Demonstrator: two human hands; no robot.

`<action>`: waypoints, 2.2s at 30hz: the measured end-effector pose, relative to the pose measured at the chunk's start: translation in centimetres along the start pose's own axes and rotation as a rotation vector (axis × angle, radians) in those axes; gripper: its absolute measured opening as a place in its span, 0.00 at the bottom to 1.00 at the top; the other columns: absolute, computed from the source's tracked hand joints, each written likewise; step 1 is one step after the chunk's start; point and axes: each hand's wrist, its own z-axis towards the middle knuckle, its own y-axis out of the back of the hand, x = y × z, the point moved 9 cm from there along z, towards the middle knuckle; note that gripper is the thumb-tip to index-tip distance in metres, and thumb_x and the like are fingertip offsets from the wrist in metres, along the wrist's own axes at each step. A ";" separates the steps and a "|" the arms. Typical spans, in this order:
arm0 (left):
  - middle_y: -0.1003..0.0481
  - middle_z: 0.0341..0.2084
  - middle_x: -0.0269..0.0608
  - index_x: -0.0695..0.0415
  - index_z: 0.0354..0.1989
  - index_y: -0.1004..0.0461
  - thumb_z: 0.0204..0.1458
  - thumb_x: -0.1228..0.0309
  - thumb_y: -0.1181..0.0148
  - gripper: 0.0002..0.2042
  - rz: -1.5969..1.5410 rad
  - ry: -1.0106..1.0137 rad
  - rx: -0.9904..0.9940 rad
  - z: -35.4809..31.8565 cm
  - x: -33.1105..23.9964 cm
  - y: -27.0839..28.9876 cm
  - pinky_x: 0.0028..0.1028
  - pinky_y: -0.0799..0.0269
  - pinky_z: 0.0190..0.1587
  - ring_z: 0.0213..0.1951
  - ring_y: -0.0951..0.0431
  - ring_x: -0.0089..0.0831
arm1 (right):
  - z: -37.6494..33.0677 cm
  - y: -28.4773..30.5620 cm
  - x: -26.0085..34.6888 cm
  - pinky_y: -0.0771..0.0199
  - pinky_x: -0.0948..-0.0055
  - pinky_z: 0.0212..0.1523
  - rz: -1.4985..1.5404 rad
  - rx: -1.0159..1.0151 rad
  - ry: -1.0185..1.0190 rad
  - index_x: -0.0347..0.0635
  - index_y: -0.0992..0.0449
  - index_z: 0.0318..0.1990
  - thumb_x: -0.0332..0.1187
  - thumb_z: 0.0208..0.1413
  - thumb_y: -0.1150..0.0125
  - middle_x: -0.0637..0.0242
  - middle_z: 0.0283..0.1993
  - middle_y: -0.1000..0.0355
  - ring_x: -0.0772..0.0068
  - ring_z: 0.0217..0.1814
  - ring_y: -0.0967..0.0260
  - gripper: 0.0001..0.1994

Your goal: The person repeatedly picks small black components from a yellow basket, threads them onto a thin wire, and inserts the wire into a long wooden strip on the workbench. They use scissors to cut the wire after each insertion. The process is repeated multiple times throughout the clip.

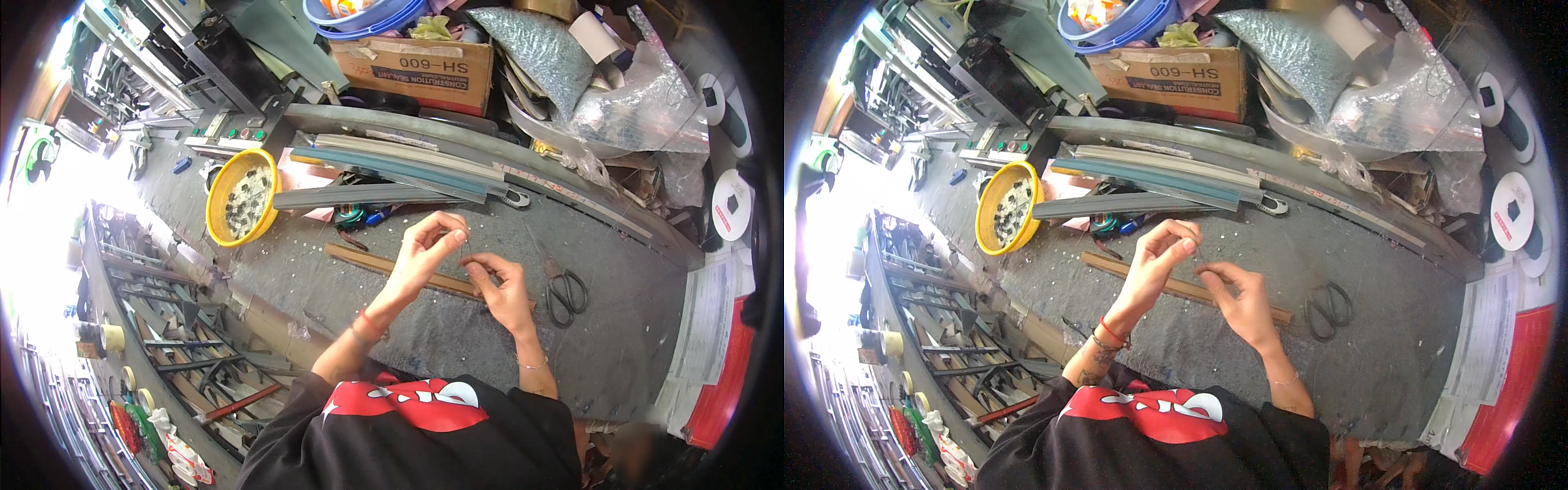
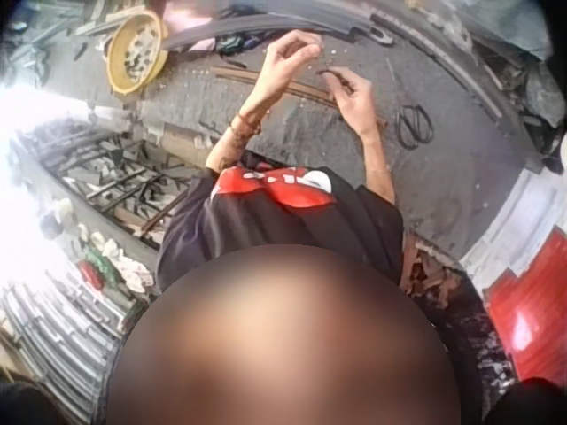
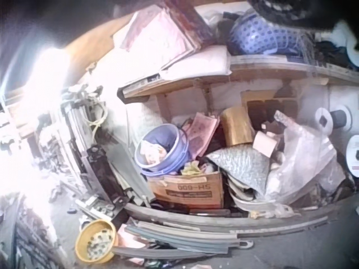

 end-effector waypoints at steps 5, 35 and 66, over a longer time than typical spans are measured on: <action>0.28 0.32 0.37 0.57 0.34 0.33 0.57 0.67 0.46 0.07 -0.349 0.161 0.019 0.7 2.7 -0.7 0.24 0.34 0.46 0.38 0.29 0.21 | 0.1 -0.5 -0.5 0.37 0.81 0.27 -0.087 0.041 0.003 0.33 0.24 0.35 0.36 0.58 0.43 0.72 0.22 0.33 0.84 0.24 0.38 0.12; 0.32 0.48 0.40 0.59 0.34 0.24 0.47 0.80 0.39 0.06 0.300 0.023 0.159 -0.1 2.6 -2.5 0.19 0.28 0.20 0.27 0.24 0.22 | 1.6 1.7 -4.4 0.37 0.81 0.34 0.531 -0.003 -0.098 0.39 0.28 0.39 0.35 0.60 0.47 0.75 0.33 0.32 0.85 0.31 0.39 0.09; 0.29 0.23 0.37 0.63 0.32 0.30 0.53 0.68 0.47 0.09 0.396 0.128 0.239 -0.9 1.1 -3.2 0.26 0.33 0.28 0.26 0.29 0.26 | -2.8 0.6 1.3 0.37 0.82 0.34 0.017 -0.465 0.463 0.36 0.36 0.41 0.27 0.63 0.54 0.73 0.32 0.37 0.86 0.33 0.42 0.04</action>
